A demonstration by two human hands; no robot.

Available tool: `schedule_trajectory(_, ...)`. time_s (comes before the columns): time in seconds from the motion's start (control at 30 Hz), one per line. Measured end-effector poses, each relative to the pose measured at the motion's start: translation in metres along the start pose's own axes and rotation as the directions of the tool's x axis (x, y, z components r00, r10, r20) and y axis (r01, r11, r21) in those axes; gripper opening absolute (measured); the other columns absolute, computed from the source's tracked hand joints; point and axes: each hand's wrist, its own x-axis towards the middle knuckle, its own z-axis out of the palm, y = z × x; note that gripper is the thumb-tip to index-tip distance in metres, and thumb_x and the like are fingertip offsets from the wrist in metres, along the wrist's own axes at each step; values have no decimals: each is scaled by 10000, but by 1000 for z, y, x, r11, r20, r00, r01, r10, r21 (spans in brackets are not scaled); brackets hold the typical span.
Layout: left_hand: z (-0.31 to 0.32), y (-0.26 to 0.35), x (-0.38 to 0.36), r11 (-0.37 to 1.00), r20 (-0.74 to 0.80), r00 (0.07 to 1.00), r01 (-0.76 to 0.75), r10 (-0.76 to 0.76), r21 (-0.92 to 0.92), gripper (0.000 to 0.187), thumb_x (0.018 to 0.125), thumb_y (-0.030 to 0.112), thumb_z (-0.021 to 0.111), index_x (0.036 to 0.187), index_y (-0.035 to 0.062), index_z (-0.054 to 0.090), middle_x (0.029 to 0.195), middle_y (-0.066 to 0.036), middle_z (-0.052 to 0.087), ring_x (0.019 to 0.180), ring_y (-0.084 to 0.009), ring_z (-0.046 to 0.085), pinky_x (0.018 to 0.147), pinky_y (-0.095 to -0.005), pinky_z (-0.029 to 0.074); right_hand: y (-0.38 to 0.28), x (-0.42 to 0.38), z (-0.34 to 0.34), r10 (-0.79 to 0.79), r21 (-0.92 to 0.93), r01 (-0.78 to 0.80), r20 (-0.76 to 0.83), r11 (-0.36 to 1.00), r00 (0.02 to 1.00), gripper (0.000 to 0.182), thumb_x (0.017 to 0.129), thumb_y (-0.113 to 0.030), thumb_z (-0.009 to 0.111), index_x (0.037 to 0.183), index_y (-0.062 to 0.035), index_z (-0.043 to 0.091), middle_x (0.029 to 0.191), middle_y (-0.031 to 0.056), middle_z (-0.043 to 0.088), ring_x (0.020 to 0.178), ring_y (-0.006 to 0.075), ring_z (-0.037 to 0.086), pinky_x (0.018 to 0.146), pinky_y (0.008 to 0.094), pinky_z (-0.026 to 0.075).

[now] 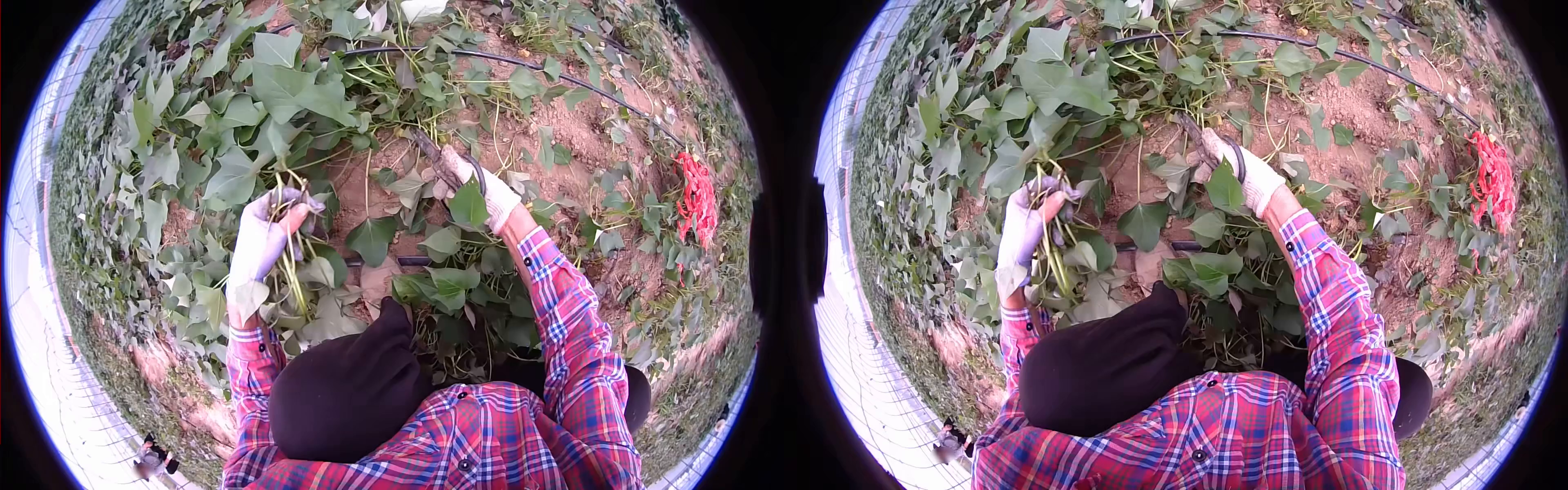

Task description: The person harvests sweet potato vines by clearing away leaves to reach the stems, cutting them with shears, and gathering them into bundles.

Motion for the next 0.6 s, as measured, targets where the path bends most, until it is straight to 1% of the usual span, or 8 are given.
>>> schedule_trajectory(0.03,21,-5,28,992,65,998,-15,7,127,176,882,115,631,1019,4,644,884,-56,699,659,-80,603,493,-251,469,-2,0,-3,39,-98,-31,75,995,996,471,930,-473,546,1039,-22,627,721,31,621,570,73,560,491,177,438)
schedule_trajectory(0.1,57,-40,103,896,112,941,-338,319,289,320,827,267,656,1041,31,671,782,-112,684,656,-183,636,626,-324,500,-7,0,-1,88,-166,-74,77,983,993,508,940,-488,516,1030,1,622,725,52,634,561,82,563,500,190,454)
schedule_trajectory(0.13,72,-25,118,852,76,976,-217,206,476,392,784,339,656,1040,45,681,767,-172,662,708,-272,657,683,-349,504,-10,0,4,104,-176,-95,37,980,994,514,948,-485,499,1034,7,620,733,59,643,554,87,562,500,191,454)
schedule_trajectory(0.17,83,-30,141,784,63,954,-277,293,556,407,767,334,661,1052,45,678,810,-209,663,781,-334,658,717,-404,505,-12,-1,7,117,-184,-116,-5,976,993,521,956,-483,482,1038,13,618,742,66,653,547,92,560,500,192,454)
schedule_trajectory(0.2,90,-41,161,723,57,938,-300,340,623,406,763,332,663,1048,43,677,830,-216,663,805,-349,654,728,-421,504,-10,-1,6,77,-301,-80,-23,950,997,634,890,-613,500,1046,-7,603,726,70,648,526,104,570,466,205,434)
schedule_trajectory(0.27,97,-44,180,604,82,929,-300,361,738,412,786,296,654,1122,59,657,840,-213,665,838,-358,651,741,-427,500,-13,-4,11,126,-397,-131,-38,908,991,664,868,-638,512,1047,-4,595,745,75,654,538,112,581,490,204,447)
schedule_trajectory(0.5,103,-59,197,525,138,899,-361,416,771,399,762,301,690,1066,45,668,842,-207,665,831,-363,647,726,-439,504,2,1,19,54,-389,-66,-42,919,998,687,868,-651,496,1070,2,569,791,98,657,587,123,595,521,220,455)
schedule_trajectory(0.6,108,-63,192,559,69,887,-346,456,753,334,768,309,695,988,58,678,879,-195,669,837,-377,641,723,-478,497,7,-2,19,14,-435,-19,-15,900,1000,710,868,-665,479,1102,0,561,831,99,663,593,132,594,538,241,462)
